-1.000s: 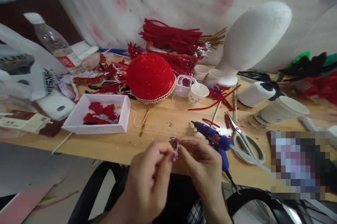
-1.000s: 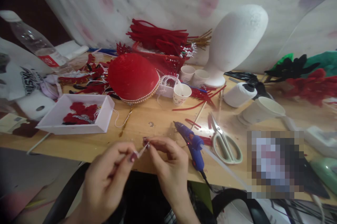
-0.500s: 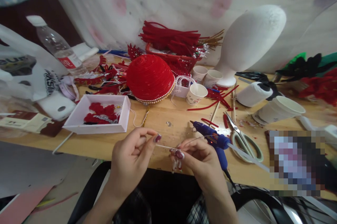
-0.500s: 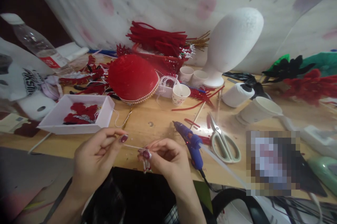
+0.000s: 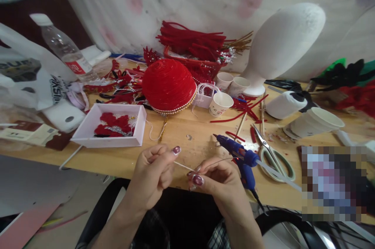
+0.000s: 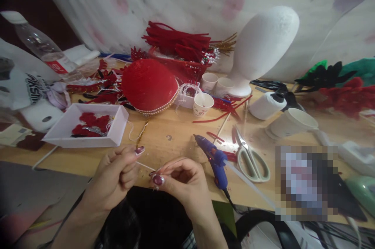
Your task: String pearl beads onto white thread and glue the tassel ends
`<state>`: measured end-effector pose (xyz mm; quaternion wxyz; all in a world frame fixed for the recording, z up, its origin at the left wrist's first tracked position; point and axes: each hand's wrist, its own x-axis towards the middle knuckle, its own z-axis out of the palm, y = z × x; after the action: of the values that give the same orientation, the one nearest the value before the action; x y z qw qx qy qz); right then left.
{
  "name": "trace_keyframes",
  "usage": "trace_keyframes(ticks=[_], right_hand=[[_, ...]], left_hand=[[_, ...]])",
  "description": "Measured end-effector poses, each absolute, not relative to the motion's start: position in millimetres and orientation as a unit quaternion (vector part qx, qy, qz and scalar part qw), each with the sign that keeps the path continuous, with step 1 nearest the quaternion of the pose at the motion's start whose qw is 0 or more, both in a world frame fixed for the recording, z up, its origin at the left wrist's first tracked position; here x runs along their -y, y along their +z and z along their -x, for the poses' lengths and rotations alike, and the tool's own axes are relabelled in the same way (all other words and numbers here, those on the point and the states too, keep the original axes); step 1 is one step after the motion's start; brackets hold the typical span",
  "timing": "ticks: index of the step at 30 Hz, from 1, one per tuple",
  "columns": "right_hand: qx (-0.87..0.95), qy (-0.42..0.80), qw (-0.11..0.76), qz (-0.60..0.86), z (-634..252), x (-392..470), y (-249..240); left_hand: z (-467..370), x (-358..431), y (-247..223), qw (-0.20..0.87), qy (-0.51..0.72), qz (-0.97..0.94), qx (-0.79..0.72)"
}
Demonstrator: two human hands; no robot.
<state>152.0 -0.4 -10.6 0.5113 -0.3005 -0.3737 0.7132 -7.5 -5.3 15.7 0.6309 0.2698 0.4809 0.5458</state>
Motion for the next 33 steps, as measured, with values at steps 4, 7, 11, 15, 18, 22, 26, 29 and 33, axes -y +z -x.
trace_keyframes(ticks=[4, 7, 11, 15, 18, 22, 26, 29, 33], right_hand=[[0.427, 0.596, 0.561, 0.386, -145.2, -1.6, -7.5], [0.456, 0.532, 0.577, 0.419, -141.6, -1.4, -2.2], [0.485, 0.488, 0.579, 0.437, -140.2, 0.1, 2.1], [0.461, 0.527, 0.576, 0.421, -147.3, -2.1, -3.2], [0.416, 0.618, 0.556, 0.369, -155.0, -3.7, -9.0], [0.378, 0.725, 0.496, 0.294, -159.5, -2.1, -10.3], [0.393, 0.692, 0.505, 0.335, -156.4, -1.1, -6.9], [0.451, 0.581, 0.534, 0.416, -150.0, -1.2, -4.0], [0.514, 0.482, 0.559, 0.437, -141.8, -2.4, -1.9]], left_hand=[[3.7, 11.6, 24.6, 0.493, 0.581, -0.433, -0.481], [-9.2, 22.0, 26.1, 0.302, 0.562, -0.629, -0.444], [-29.9, 33.6, 19.0, 0.175, 0.515, -0.760, -0.355], [-27.3, 33.3, 18.5, 0.168, 0.542, -0.736, -0.368], [-11.3, 24.0, 18.6, 0.204, 0.562, -0.665, -0.447], [4.3, 5.3, 7.0, 0.351, 0.584, -0.524, -0.511], [3.4, 1.4, 3.4, 0.360, 0.587, -0.503, -0.522], [-6.3, 14.5, 8.5, 0.207, 0.573, -0.610, -0.507], [-24.1, 31.7, 4.6, 0.086, 0.484, -0.791, -0.365]])
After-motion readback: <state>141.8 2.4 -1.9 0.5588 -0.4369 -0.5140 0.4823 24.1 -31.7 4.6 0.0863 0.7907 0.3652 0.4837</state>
